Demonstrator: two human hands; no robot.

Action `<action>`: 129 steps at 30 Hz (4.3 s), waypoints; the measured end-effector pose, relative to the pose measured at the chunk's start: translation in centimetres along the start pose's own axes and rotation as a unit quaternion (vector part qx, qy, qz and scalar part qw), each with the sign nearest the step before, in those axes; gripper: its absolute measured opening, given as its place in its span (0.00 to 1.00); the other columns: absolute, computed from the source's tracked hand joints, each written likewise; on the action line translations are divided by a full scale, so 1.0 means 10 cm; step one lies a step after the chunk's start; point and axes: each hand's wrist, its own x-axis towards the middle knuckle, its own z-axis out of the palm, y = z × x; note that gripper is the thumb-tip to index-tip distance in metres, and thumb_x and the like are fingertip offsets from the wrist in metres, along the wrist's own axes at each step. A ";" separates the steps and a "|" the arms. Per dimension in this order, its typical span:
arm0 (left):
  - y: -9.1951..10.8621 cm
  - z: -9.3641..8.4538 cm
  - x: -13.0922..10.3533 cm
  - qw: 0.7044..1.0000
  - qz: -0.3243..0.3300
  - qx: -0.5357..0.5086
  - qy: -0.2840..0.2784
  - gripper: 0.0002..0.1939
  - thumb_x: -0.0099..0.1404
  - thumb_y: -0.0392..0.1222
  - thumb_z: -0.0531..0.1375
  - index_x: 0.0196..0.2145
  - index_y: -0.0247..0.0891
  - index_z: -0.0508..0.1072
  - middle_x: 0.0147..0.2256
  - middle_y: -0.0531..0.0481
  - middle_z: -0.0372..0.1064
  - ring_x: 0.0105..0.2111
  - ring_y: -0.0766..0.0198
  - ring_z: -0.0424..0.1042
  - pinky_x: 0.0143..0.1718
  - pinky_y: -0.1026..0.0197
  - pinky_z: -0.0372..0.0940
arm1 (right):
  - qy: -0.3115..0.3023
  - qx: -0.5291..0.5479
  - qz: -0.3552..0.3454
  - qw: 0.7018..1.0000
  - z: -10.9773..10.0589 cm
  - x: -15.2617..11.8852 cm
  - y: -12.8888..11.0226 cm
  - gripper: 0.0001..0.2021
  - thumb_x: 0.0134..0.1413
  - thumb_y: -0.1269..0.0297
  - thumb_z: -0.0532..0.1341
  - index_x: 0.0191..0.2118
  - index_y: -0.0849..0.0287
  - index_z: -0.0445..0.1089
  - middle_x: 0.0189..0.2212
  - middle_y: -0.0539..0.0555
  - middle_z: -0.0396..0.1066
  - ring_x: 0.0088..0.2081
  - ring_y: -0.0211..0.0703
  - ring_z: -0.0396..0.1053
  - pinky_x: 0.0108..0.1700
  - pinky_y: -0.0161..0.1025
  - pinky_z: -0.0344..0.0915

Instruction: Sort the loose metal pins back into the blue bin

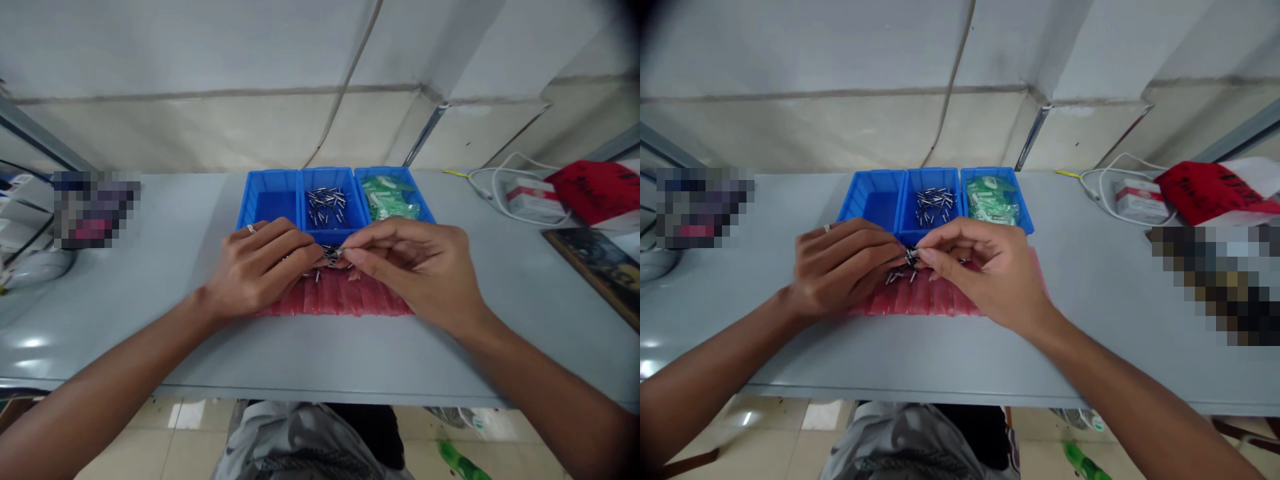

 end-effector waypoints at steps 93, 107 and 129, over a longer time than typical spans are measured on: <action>-0.01 0.01 -0.02 0.998 -0.026 0.001 0.056 0.13 0.69 0.35 0.56 0.26 0.40 0.65 0.23 0.56 0.70 0.22 0.68 0.70 0.21 0.59 0.51 | -0.238 -0.462 -0.275 0.809 0.01 0.06 0.28 0.15 0.67 0.74 0.59 0.55 0.57 0.76 0.50 0.57 0.78 0.52 0.51 0.75 0.56 0.49 0.75; -0.02 0.00 -0.01 0.998 -0.030 0.010 0.051 0.14 0.67 0.34 0.60 0.24 0.40 0.65 0.21 0.56 0.67 0.20 0.68 0.66 0.21 0.59 0.51 | -0.180 -0.444 -0.285 0.830 -0.04 0.06 0.27 0.16 0.70 0.73 0.54 0.48 0.51 0.79 0.42 0.56 0.76 0.44 0.48 0.74 0.45 0.46 0.77; 0.02 -0.08 0.02 0.998 -0.024 0.001 0.059 0.07 0.65 0.33 0.68 0.40 0.33 0.76 0.34 0.49 0.79 0.30 0.64 0.77 0.26 0.60 0.66 | 0.037 -0.054 -0.148 0.987 0.00 -0.01 -0.03 0.10 0.61 0.74 0.66 0.42 0.50 0.80 0.38 0.49 0.81 0.39 0.41 0.78 0.44 0.44 0.78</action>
